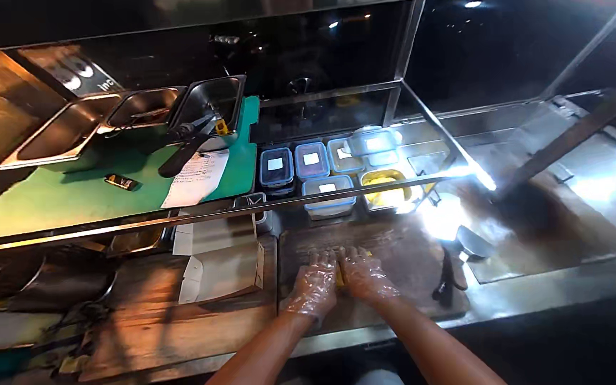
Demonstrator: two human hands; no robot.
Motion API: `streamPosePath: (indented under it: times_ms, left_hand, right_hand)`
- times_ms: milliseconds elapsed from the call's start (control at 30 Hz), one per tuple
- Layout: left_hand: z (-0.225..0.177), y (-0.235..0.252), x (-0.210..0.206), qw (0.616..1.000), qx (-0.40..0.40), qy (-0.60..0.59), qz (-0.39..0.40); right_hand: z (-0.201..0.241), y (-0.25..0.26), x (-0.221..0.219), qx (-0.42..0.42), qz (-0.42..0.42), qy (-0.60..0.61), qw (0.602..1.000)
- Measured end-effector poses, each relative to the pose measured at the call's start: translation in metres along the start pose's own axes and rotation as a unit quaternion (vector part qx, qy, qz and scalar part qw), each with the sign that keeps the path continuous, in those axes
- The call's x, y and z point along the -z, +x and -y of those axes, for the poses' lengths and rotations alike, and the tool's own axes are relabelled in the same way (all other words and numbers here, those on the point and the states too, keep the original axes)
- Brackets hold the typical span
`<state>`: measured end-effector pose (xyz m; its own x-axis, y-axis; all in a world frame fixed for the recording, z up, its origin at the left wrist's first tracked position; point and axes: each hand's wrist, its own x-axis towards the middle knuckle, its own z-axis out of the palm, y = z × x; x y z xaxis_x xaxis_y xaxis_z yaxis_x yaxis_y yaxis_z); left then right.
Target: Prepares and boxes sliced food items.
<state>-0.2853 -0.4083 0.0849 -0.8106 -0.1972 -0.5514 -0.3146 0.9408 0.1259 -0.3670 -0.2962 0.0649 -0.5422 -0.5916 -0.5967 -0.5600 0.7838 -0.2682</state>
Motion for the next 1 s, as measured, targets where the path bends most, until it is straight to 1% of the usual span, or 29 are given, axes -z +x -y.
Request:
streamPosePath:
  times_ms: [67, 167, 267, 367, 467, 567, 633, 700, 800, 900, 1000]
  left_hand:
    - [-0.01, 0.009, -0.006, 1.0, 0.016, 0.021, -0.001]
    - [-0.017, 0.01, -0.007, 0.999, 0.03, 0.017, -0.008]
    - [-0.021, 0.017, -0.008, 0.999, 0.049, 0.008, 0.022]
    - [-0.014, 0.024, -0.005, 0.999, 0.041, -0.01, 0.026]
    - [-0.006, 0.02, 0.001, 0.998, 0.022, -0.056, 0.007]
    - [0.0, 0.014, 0.005, 0.995, 0.016, -0.092, -0.017]
    - [0.003, 0.016, 0.008, 0.993, 0.019, -0.116, -0.024]
    - [0.007, 0.013, 0.012, 0.987, 0.013, -0.151, -0.048]
    - [0.015, 0.008, 0.016, 0.97, -0.005, -0.225, -0.091]
    - [0.026, 0.008, 0.019, 0.941, -0.02, -0.322, -0.106]
    - [0.039, 0.005, 0.021, 0.879, -0.05, -0.46, -0.112]
  right_hand:
    - [-0.005, -0.001, -0.005, 0.017, -0.028, -0.004, 0.999]
    - [-0.015, -0.005, -0.011, 0.032, -0.048, 0.019, 0.998]
    - [-0.02, 0.001, -0.016, 0.039, -0.024, 0.031, 0.998]
    - [-0.024, 0.004, -0.003, 0.062, 0.001, 0.028, 0.998]
    - [-0.034, -0.001, 0.007, 0.094, -0.015, 0.042, 0.995]
    - [-0.04, -0.002, 0.014, 0.115, -0.013, 0.066, 0.991]
    - [-0.048, 0.0, 0.023, 0.126, -0.014, 0.103, 0.986]
    - [-0.057, -0.001, 0.03, 0.148, -0.027, 0.15, 0.977]
    - [-0.068, -0.002, 0.04, 0.19, -0.061, 0.218, 0.955]
    - [-0.073, -0.001, 0.05, 0.226, -0.092, 0.295, 0.924]
    - [-0.079, -0.002, 0.057, 0.229, -0.091, 0.419, 0.874]
